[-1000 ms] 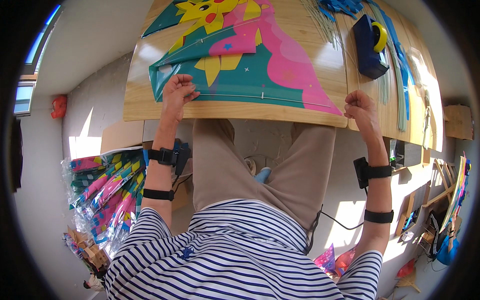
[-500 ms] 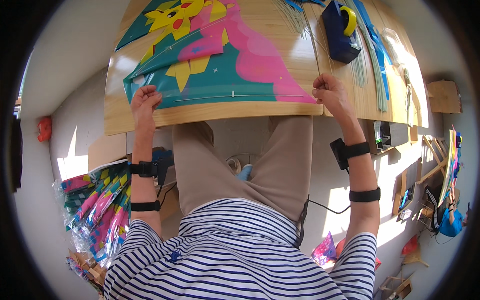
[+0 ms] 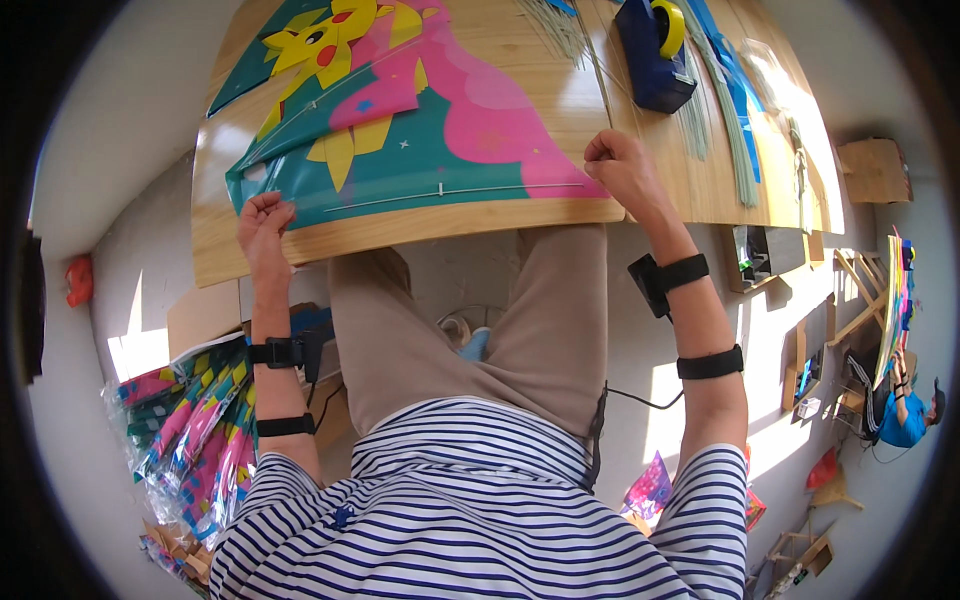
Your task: Assembling a Pikachu-themed kite by attaching sticks and using adhesive tape to secure parts.
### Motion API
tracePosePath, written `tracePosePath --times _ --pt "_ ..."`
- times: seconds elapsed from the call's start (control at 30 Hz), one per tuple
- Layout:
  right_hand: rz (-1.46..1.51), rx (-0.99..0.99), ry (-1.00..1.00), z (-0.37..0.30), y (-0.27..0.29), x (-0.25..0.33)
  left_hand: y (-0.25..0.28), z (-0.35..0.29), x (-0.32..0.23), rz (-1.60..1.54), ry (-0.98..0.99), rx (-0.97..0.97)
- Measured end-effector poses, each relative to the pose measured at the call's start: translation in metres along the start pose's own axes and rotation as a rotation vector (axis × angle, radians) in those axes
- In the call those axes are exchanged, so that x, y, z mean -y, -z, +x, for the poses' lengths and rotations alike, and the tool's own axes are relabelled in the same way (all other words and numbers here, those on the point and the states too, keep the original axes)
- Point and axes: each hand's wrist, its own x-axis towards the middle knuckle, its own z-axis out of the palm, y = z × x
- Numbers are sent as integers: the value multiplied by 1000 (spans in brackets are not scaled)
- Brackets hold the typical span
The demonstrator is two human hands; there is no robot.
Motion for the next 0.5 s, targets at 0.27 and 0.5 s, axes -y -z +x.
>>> tracePosePath --times 0.27,0.5 --pt "153 46 -11 4 -7 8 13 3 -3 -1 69 13" --pt "170 73 -37 0 -5 -1 1 0 -10 -45 128 1"
